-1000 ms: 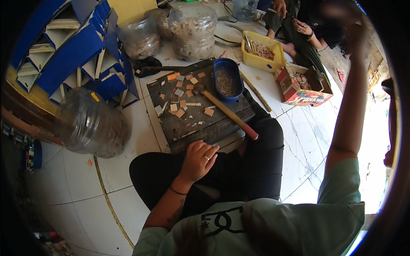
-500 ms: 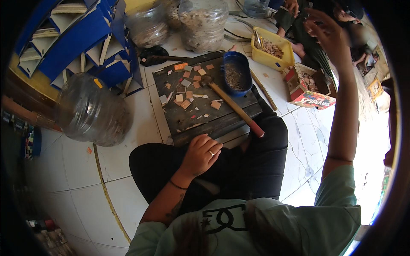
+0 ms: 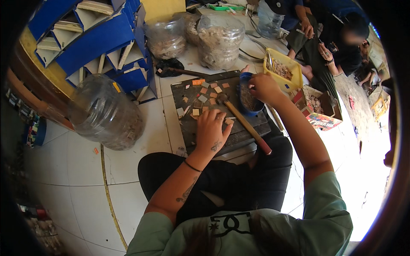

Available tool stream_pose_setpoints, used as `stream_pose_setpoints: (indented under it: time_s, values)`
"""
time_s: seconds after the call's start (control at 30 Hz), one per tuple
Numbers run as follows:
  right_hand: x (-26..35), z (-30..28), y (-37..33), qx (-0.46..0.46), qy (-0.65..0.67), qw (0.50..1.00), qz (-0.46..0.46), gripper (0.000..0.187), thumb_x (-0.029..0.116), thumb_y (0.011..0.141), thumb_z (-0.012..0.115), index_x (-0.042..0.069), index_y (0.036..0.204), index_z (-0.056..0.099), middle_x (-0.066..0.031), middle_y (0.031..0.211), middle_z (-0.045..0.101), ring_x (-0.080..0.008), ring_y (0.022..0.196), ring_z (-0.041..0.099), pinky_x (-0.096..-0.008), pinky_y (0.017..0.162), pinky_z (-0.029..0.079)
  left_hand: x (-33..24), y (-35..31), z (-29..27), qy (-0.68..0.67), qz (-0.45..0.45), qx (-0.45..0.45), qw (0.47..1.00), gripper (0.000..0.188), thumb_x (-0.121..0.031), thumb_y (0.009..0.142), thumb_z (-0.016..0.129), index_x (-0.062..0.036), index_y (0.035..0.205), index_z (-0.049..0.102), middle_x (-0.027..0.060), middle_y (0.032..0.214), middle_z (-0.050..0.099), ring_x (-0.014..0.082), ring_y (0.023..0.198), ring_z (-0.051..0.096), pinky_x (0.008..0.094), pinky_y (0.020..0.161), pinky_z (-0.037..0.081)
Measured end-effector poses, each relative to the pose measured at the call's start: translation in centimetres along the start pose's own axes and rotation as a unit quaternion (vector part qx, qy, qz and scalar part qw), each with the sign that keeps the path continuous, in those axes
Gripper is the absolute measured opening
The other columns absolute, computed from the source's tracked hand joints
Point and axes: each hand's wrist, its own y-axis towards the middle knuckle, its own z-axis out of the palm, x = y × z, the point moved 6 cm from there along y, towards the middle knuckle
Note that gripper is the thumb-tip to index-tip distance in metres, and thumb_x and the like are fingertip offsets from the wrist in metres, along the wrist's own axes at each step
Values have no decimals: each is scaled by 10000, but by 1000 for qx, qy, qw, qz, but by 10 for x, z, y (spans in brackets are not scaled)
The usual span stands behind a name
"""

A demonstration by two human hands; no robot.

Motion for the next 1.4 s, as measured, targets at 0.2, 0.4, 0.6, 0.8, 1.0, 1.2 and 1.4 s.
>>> stream_pose_setpoints:
  time_s: [0.2, 0.4, 0.6, 0.8, 1.0, 1.2, 1.4]
  values:
    - [14, 23, 27, 14, -106, 991, -76, 151, 96, 739, 631, 139, 828, 746, -45, 898, 679, -218, 998, 611, -386, 949, 393, 4, -1, 8, -29, 5, -16, 999, 181, -90, 769, 731, -90, 935, 658, 47, 952, 638, 275, 982, 564, 420, 923, 387]
    - [11, 48, 42, 75, -221, 965, -118, 159, 118, 780, 582, 95, 809, 737, -74, 836, 680, -213, 994, 615, -379, 941, 405, 7, -5, -7, -96, 18, -33, 995, 161, -59, 762, 707, -130, 881, 624, 6, 847, 635, 246, 888, 585, 412, 905, 377]
    - [3, 58, 44, 57, -198, 964, -168, 148, 132, 791, 578, 94, 827, 716, -74, 890, 676, -219, 991, 623, -378, 920, 432, 11, -13, -16, -83, -15, -27, 996, 130, -66, 777, 721, -114, 873, 649, 11, 864, 666, 240, 887, 605, 394, 898, 382]
    - [-12, 70, 47, 76, -212, 964, -143, 144, 138, 805, 575, 96, 849, 705, -69, 912, 673, -235, 977, 631, -383, 875, 458, 10, -14, -15, -79, -28, -3, 996, 116, -86, 786, 720, -115, 877, 654, 7, 867, 667, 235, 897, 609, 391, 902, 377]
    - [-10, 64, 47, 133, -218, 950, -179, 145, 162, 788, 606, 88, 864, 705, -80, 948, 673, -251, 979, 631, -390, 871, 462, 10, -15, -15, -85, -17, -15, 996, 110, -105, 793, 700, -138, 863, 622, -8, 832, 621, 221, 852, 576, 387, 866, 368]
    - [-14, 46, 39, 86, -141, 969, -182, 149, 177, 746, 644, 80, 842, 706, -95, 903, 676, -273, 960, 633, -409, 883, 453, 14, -16, -10, -87, -13, -14, 996, 104, -109, 800, 697, -144, 860, 619, -9, 838, 613, 219, 876, 574, 393, 865, 365]
    - [-12, 65, 52, 108, -235, 949, -178, 146, 185, 707, 670, 85, 807, 709, -127, 848, 679, -280, 909, 646, -403, 912, 434, 14, -18, -10, -93, -13, -10, 996, 110, -101, 796, 698, -141, 860, 618, -5, 848, 615, 221, 893, 577, 395, 883, 363]
